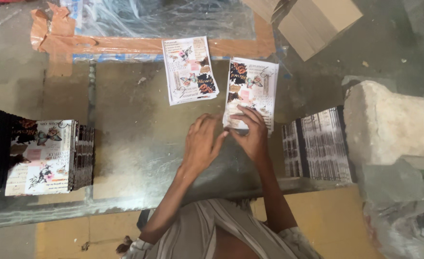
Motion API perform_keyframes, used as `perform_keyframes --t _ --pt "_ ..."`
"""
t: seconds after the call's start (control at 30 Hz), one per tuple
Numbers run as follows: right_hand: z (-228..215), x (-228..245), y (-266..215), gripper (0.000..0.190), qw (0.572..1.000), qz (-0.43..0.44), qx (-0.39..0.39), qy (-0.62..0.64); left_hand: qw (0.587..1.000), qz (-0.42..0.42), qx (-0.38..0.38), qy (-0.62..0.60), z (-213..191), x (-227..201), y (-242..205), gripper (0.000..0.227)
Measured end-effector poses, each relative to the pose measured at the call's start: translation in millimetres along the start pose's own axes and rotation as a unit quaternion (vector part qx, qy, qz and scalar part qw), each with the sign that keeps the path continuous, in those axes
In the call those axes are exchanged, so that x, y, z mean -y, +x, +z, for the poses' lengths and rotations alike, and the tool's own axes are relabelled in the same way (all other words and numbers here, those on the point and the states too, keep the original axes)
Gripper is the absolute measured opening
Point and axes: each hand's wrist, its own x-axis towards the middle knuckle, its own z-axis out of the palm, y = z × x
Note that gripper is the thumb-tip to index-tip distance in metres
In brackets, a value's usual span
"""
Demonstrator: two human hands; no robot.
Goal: The person repeatedly picks up a printed card and a plain cardstock piece, aligns them, and presses them together on a table. The person stacks the assembled units and continues the same process with additional cards.
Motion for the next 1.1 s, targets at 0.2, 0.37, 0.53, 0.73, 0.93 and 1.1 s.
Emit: perform_keyframes --t 0.2,0.37,0.53,0.73,0.93,1.1 --pt "9 -12 -2 0.011 0.998 0.054 0.0 0.022 0.999 0.024 0.038 0.021 -10 12 -13 0.055" --pt "14 -18 -9 0.009 0.986 0.124 -0.047 0.106 0.989 0.068 0.109 0.079 9 4 -12 0.062" --pt "6 -31 -12 0.008 0.968 0.142 -0.093 0.187 0.985 0.033 0.133 0.105 19 3 -11 0.067" --pt "-35 -39 -5 0.016 0.903 0.258 -0.213 0.27 0.989 0.026 0.128 0.071 19 4 -14 0.067" --pt "-89 -7 -2 0.024 0.798 0.229 -0.169 0.532 0.927 -0.034 -0.208 -0.311 -22 11 -12 0.056" --pt "-45 -11 4 0.039 0.726 0.267 0.034 0.633 0.974 0.073 -0.171 -0.129 -127 36 -4 0.072"
